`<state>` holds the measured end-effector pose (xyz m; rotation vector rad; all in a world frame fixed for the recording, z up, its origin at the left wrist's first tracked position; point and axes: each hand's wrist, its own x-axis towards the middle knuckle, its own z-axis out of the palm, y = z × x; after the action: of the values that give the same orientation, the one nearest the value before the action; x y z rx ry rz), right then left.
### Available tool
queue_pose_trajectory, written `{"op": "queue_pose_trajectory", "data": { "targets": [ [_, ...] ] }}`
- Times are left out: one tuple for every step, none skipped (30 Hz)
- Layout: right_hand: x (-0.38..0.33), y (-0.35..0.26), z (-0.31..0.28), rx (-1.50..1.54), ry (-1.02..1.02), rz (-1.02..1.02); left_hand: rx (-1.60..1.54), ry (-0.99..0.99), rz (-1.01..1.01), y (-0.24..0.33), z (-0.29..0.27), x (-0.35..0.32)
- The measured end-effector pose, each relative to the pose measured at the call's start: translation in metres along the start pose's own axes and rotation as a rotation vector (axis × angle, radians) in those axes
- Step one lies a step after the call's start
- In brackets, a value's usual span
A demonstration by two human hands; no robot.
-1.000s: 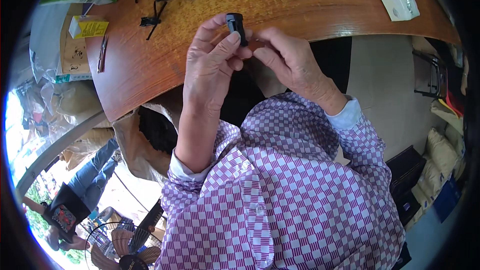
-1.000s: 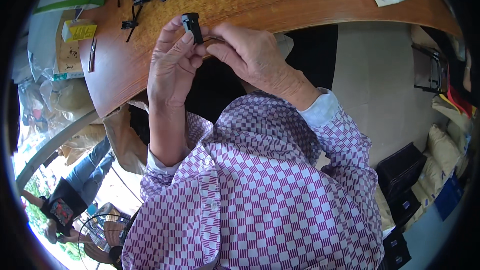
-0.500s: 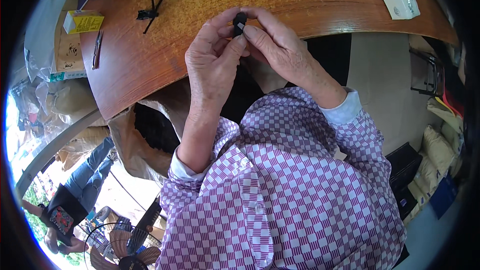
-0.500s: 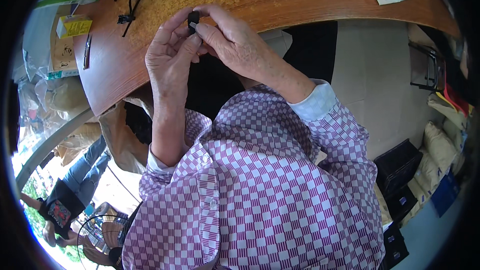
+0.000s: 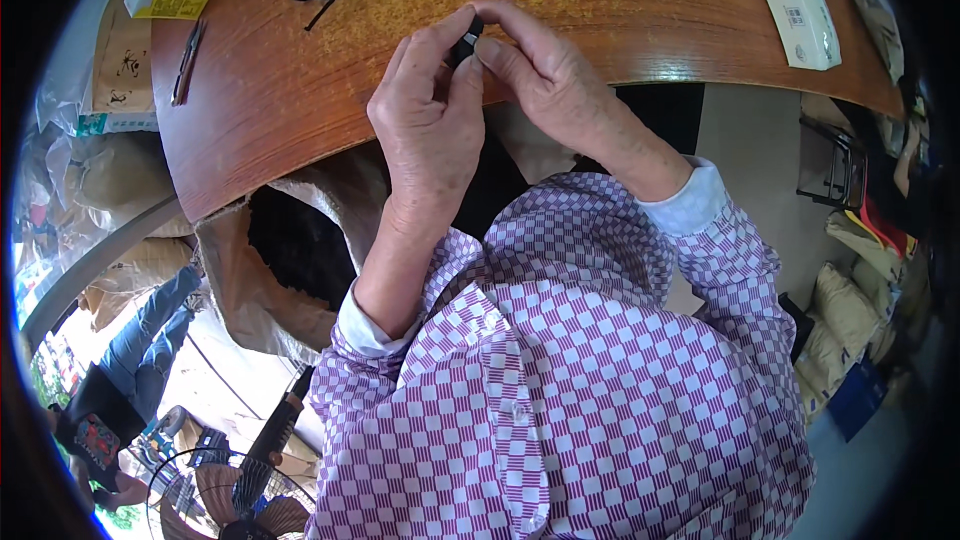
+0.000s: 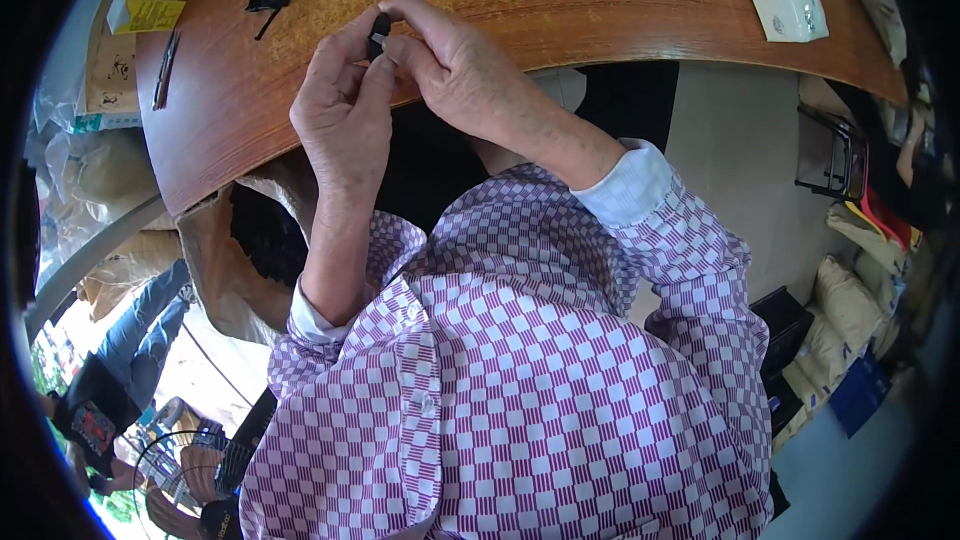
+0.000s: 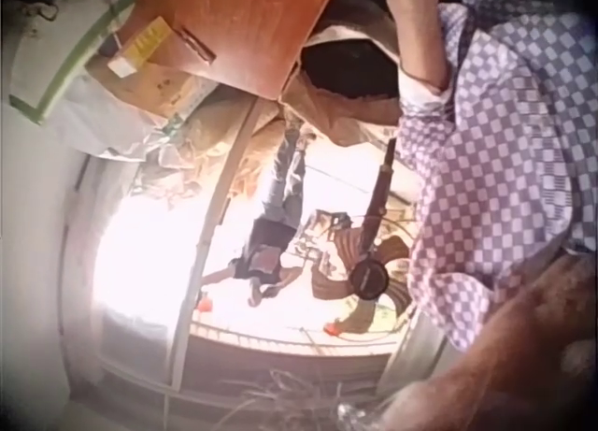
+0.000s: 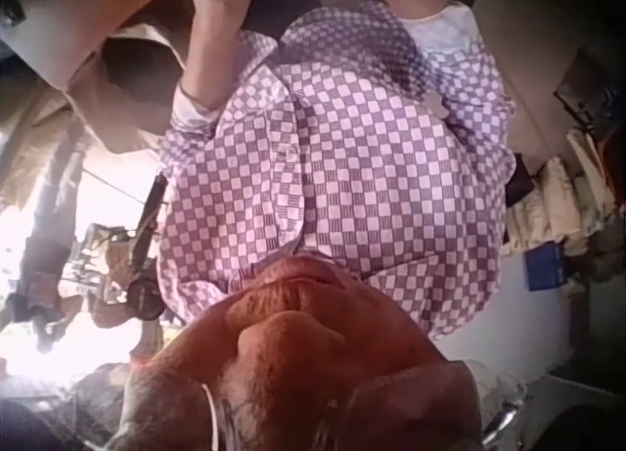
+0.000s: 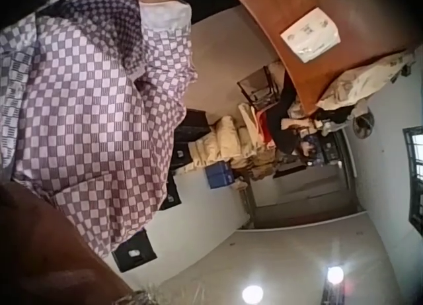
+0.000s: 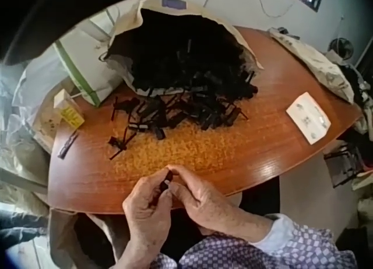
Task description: Assembling small black plastic mechanical components at a workbench.
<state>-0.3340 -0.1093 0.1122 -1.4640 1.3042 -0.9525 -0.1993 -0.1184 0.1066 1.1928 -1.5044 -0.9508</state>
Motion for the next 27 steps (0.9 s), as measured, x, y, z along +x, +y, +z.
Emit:
{"op": "queue_pose_trajectory", "data": {
  "targets": [
    [0.001, 0.001, -0.001, 0.0, -0.004, -0.002, 0.028, -0.03, 0.025, 0.0, -0.001, 0.001],
    [0.002, 0.003, -0.001, 0.097, -0.033, -0.005, 0.029, -0.026, 0.026, 0.002, -0.003, 0.001],
    [0.002, 0.004, -0.003, 0.194, -0.058, -0.006, -0.15, -0.049, -0.027, 0.007, -0.003, 0.002],
    [0.002, 0.004, -0.007, 0.194, -0.056, -0.007, -0.329, -0.073, -0.079, 0.012, -0.004, 0.003],
    [0.001, 0.003, -0.012, 0.142, -0.057, -0.048, -0.328, -0.076, -0.078, 0.016, -0.008, 0.005],
    [0.001, 0.003, -0.016, 0.091, -0.057, -0.09, -0.414, -0.088, -0.159, 0.018, -0.014, 0.009],
    [0.0, 0.004, -0.017, 0.095, -0.052, -0.092, -0.499, -0.1, -0.24, 0.019, -0.019, 0.012],
    [-0.002, 0.006, -0.018, 0.102, -0.026, -0.083, -0.494, -0.106, -0.238, 0.018, -0.021, 0.014],
    [-0.003, 0.006, -0.017, 0.11, -0.003, -0.073, -0.596, -0.139, -0.288, 0.017, -0.024, 0.015],
    [-0.004, 0.005, -0.019, 0.116, 0.002, -0.075, -0.698, -0.173, -0.338, 0.017, -0.025, 0.016],
    [-0.005, 0.001, -0.021, 0.25, -0.005, -0.048, -0.749, -0.188, -0.372, 0.017, -0.025, 0.015],
    [-0.006, -0.002, -0.024, 0.381, -0.008, -0.021, -0.746, -0.199, -0.372, 0.018, -0.024, 0.015],
    [-0.007, -0.002, -0.026, 0.384, 0.003, -0.022, -0.796, -0.21, -0.425, 0.019, -0.022, 0.015],
    [-0.006, -0.001, -0.028, 0.447, -0.009, -0.035, -0.847, -0.221, -0.479, 0.019, -0.021, 0.015],
    [-0.005, 0.0, -0.03, 0.51, -0.022, -0.048, -0.842, -0.229, -0.48, 0.019, -0.02, 0.014],
    [-0.005, 0.002, -0.032, 0.513, -0.015, -0.049, -0.867, -0.296, -0.497, 0.018, -0.02, 0.014],
    [-0.005, 0.003, -0.034, 0.586, -0.045, -0.023, -0.891, -0.362, -0.513, 0.018, -0.019, 0.013],
    [-0.004, 0.004, -0.036, 0.659, -0.075, 0.001, -0.887, -0.369, -0.514, 0.02, -0.017, 0.013],
    [-0.004, 0.006, -0.039, 0.662, -0.069, -0.001, -0.894, -0.407, -0.52, 0.022, -0.014, 0.012],
    [-0.005, 0.008, -0.042, 0.697, -0.116, 0.03, -0.901, -0.444, -0.526, 0.024, -0.011, 0.011],
    [-0.006, 0.009, -0.043, 0.733, -0.166, 0.061, -0.877, -0.455, -0.525, 0.027, -0.009, 0.01],
    [-0.006, 0.01, -0.042, 0.737, -0.162, 0.059, -0.873, -0.459, -0.526, 0.028, -0.008, 0.01],
    [-0.006, 0.011, -0.041, 0.731, -0.144, 0.064, -0.821, -0.463, -0.511, 0.028, -0.007, 0.01],
    [-0.007, 0.012, -0.041, 0.724, -0.126, 0.068, -0.77, -0.467, -0.494, 0.029, -0.006, 0.009],
    [-0.009, 0.012, -0.043, 0.726, -0.124, 0.066, -0.767, -0.47, -0.494, 0.03, -0.006, 0.009],
    [-0.011, 0.011, -0.046, 0.679, -0.137, 0.056, -0.625, -0.505, -0.434, 0.031, -0.006, 0.01],
    [-0.012, 0.011, -0.047, 0.632, -0.15, 0.049, -0.486, -0.537, -0.374, 0.032, -0.006, 0.01]
  ]
}}
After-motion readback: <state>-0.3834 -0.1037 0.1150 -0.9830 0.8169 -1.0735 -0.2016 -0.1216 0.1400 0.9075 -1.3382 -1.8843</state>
